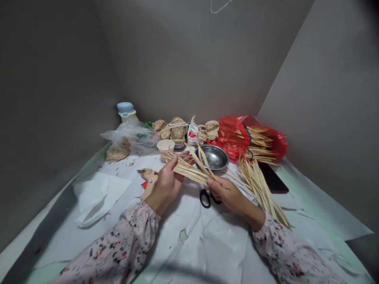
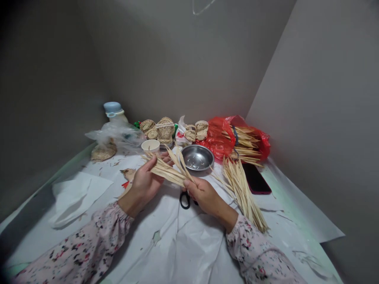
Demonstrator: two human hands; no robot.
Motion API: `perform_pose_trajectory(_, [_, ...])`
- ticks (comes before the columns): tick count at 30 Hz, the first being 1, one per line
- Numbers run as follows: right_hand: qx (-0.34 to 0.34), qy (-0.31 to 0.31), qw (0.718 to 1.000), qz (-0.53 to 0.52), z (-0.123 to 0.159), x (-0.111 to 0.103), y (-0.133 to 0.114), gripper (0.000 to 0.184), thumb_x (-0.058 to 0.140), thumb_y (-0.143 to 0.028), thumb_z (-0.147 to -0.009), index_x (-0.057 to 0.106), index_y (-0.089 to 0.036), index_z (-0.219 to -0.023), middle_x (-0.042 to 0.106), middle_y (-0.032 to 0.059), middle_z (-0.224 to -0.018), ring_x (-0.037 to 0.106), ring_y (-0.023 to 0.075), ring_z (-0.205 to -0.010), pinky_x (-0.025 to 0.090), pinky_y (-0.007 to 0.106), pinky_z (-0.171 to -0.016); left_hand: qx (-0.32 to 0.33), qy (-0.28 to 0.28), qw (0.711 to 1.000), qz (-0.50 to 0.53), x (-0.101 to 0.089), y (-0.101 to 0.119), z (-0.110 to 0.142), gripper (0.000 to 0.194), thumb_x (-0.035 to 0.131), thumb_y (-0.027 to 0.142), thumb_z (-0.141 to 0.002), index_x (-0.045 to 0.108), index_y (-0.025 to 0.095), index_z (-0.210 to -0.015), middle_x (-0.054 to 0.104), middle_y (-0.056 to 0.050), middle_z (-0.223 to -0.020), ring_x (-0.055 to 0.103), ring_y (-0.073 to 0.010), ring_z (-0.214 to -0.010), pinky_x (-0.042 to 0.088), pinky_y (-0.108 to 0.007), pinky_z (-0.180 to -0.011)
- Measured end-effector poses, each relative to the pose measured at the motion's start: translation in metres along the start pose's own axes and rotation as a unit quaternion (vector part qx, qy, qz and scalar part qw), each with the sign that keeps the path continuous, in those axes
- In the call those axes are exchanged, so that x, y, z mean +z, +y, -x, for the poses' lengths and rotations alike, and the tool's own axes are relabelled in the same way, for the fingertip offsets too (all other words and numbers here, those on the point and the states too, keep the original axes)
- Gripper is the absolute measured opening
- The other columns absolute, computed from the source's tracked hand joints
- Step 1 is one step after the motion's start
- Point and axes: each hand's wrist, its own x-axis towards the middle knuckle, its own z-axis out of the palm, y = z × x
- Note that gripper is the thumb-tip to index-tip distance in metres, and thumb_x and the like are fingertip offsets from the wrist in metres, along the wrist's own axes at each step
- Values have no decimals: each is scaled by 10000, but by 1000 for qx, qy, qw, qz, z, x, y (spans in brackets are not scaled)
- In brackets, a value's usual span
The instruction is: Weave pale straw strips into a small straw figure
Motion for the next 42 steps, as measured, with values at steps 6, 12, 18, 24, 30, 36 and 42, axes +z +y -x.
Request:
perform_pose_trajectory(6, [18,-9,997,-69,-3,-13,3,422,559,-584,-844,532,-174,-751,353,-66,-567,265,76,-468,191,234,-444,8,-10,1000,-12,2,3,1,346,420,298,-950,653,97,-1108,733,-144,-971,701,-240,-900,545,-378,-843])
perform_pose_trajectory(12, [9,59,989,-134,-4,-21,-1,415,612,-568,-818,525,-177,-712,301,-75,-550,233,74,-474,189,224,-438,41,-11,999,3,-9,8,-6,418,390,419,-960,653,119,-1085,723,-144,-1016,689,-213,-918,532,-302,-771])
perform_pose_trajectory(18, [-9,138,969,-202,-8,-14,-3,423,627,-583,-802,536,-173,-755,320,-78,-548,238,70,-467,191,211,-421,-25,-65,992,-104,-8,-6,5,263,707,253,-780,678,128,-1010,709,-139,-1049,674,-200,-926,493,-272,-788])
perform_pose_trajectory(24, [32,-20,986,-163,-4,12,-9,444,540,-622,-848,486,-185,-784,303,-94,-533,226,70,-448,188,215,-423,-94,-180,967,-156,-1,-27,23,272,708,339,-799,714,136,-979,729,-137,-922,668,-241,-908,479,-318,-796])
perform_pose_trajectory(30, [96,-114,975,-164,4,21,-15,453,488,-615,-884,494,-173,-781,304,-96,-525,208,60,-438,160,217,-422,-102,-147,979,-102,-1,-23,25,245,629,381,-854,675,142,-880,716,-109,-829,670,-216,-777,497,-292,-692])
perform_pose_trajectory(36, [138,-124,953,-239,5,29,-17,442,527,-598,-871,441,-190,-724,242,-114,-512,145,53,-433,134,208,-415,-125,-92,988,3,4,-22,22,256,551,353,-907,566,157,-743,624,-44,-667,646,-187,-712,504,-299,-708])
perform_pose_trajectory(42, [108,-117,976,-152,7,37,-18,455,463,-629,-886,412,-206,-724,277,-98,-530,190,69,-448,174,220,-423,-164,-117,976,85,4,-14,20,363,473,333,-954,443,176,-628,325,82,-464,370,-75,-400,499,-289,-649])
